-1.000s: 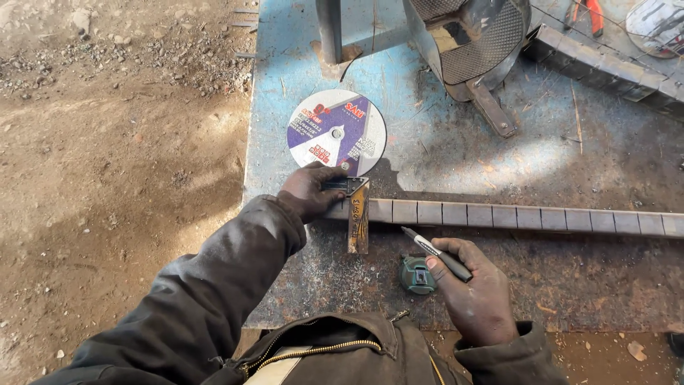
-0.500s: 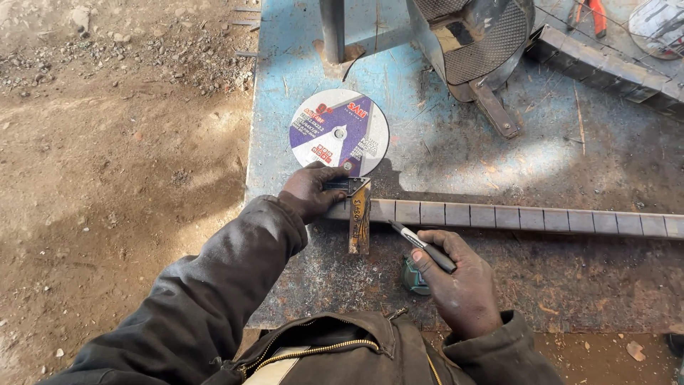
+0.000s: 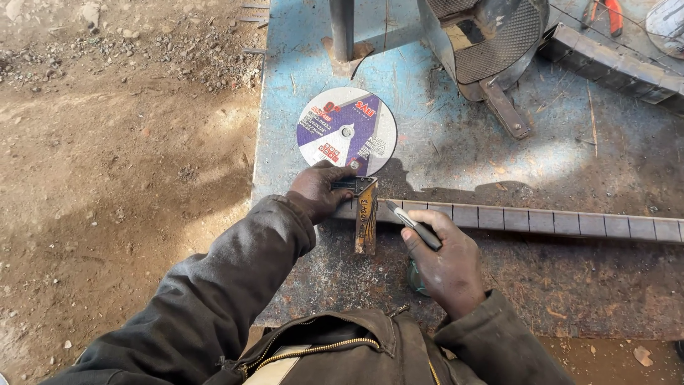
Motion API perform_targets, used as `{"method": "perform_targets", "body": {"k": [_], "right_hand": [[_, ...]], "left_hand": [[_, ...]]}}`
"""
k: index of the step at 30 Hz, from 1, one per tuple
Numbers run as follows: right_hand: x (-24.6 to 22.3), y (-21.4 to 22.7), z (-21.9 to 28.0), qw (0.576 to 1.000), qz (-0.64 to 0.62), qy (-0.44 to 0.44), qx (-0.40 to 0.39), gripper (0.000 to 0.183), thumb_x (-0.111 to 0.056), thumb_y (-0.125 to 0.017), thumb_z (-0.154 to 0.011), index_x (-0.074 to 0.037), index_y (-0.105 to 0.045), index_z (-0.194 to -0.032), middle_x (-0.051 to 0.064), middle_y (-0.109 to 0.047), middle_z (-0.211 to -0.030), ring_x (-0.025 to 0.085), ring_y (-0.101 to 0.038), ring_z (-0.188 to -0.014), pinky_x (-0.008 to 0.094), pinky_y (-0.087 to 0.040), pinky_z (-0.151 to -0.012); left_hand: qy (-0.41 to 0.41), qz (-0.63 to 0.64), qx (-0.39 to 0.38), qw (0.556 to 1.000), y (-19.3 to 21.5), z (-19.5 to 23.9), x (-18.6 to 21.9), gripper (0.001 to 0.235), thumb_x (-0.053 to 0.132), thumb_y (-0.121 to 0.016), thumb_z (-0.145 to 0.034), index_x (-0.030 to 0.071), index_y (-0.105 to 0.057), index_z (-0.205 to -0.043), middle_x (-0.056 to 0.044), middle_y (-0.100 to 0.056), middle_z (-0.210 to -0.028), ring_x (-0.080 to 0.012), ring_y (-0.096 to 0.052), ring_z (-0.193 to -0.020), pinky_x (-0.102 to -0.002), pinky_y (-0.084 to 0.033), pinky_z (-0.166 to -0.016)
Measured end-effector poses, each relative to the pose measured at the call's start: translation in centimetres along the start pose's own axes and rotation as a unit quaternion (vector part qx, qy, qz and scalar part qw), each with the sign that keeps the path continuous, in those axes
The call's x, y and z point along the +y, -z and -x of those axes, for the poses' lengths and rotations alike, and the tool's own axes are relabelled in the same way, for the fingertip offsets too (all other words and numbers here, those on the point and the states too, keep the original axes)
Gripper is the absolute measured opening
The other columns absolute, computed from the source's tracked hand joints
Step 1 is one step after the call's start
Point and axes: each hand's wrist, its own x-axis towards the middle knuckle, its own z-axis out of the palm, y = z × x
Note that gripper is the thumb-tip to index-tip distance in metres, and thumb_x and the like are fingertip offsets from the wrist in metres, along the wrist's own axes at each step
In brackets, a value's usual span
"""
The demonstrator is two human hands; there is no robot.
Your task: Measuring and marking a metal square tube using a tape measure and a square
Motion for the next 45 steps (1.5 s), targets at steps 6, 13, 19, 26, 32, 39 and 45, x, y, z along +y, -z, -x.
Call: {"method": "perform_targets", "body": {"k": [6,13,19,26,32,39,45], "right_hand": [[-2.7,-0.7,-1.4,0.999,-0.011,-0.05,-0.014,0.031,-0.031,-0.077,-0.089,-0.026,-0.077,-0.119,0.022,-0.075,-0.091,0.038,-0.072,-0.082,0.049,-0.056,-0.071],[-2.9,-0.9,-1.7,0.998,0.026,-0.052,-0.032,0.031,-0.034,-0.075,-0.089,-0.029,-0.074,-0.12,0.021,-0.076,-0.102,0.043,-0.073,-0.093,0.053,-0.058,-0.077],[-2.6,-1.2,-1.9,0.997,0.029,-0.056,-0.036,0.032,-0.035,-0.075,-0.09,-0.03,-0.074,-0.122,0.018,-0.076,-0.106,0.039,-0.073,-0.096,0.051,-0.06,-0.08],[-2.3,0.4,0.5,0.977,0.162,-0.048,-0.126,0.031,-0.039,-0.067,-0.088,-0.031,-0.073,-0.118,-0.002,-0.082,-0.101,0.021,-0.074,-0.083,0.038,-0.053,-0.078],[-0.4,2.3,2.6,0.989,0.097,-0.076,-0.079,0.028,-0.035,-0.071,-0.085,-0.026,-0.078,-0.111,-0.01,-0.084,-0.103,0.008,-0.076,-0.091,0.028,-0.057,-0.086],[2.7,4.2,5.5,0.993,-0.047,-0.108,0.025,0.028,-0.022,-0.077,-0.083,-0.013,-0.079,-0.109,0.002,-0.082,-0.113,0.012,-0.073,-0.103,0.029,-0.057,-0.094],[4.4,5.4,6.4,0.989,-0.041,-0.128,0.063,0.025,-0.021,-0.077,-0.084,-0.015,-0.08,-0.108,-0.003,-0.08,-0.1,0.009,-0.068,-0.089,0.026,-0.053,-0.083]], "left_hand": [[0.042,0.049,-0.003,0.998,0.2,0.2,0.3,0.045,0.038,-0.083,-0.083,0.038,-0.073,-0.127,-0.011,-0.068,-0.114,-0.042,-0.067,-0.109,-0.051,-0.059,-0.091],[0.036,0.038,0.001,0.999,0.1,0.3,0.5,0.045,0.035,-0.083,-0.083,0.037,-0.073,-0.127,-0.013,-0.068,-0.113,-0.0444,-0.068,-0.108,-0.054,-0.059,-0.091],[0.036,0.031,-0.002,0.999,0.1,0.2,0.3,0.045,0.036,-0.082,-0.084,0.039,-0.072,-0.128,-0.013,-0.069,-0.112,-0.0442,-0.068,-0.108,-0.054,-0.06,-0.091],[0.012,-0.012,-0.003,1.0,0.0,0.3,0.4,0.055,0.036,-0.08,-0.08,0.028,-0.07,-0.133,-0.004,-0.068,-0.114,-0.0286,-0.069,-0.105,-0.037,-0.051,-0.094],[0.037,0.014,0.005,0.999,0.6,1.4,2.1,0.044,0.033,-0.072,-0.088,0.029,-0.069,-0.132,-0.003,-0.065,-0.116,-0.0283,-0.068,-0.101,-0.043,-0.054,-0.091],[0.016,0.131,0.061,0.989,-5.4,0.5,4.4,0.039,0.02,-0.076,-0.086,0.022,-0.072,-0.125,-0.005,-0.058,-0.112,-0.0269,-0.067,-0.101,-0.034,-0.051,-0.1],[-0.005,0.094,-0.006,0.996,-7.0,-0.5,8.2,0.043,0.024,-0.072,-0.085,0.029,-0.067,-0.128,-0.008,-0.058,-0.117,-0.0338,-0.068,-0.101,-0.042,-0.054,-0.099]]}}
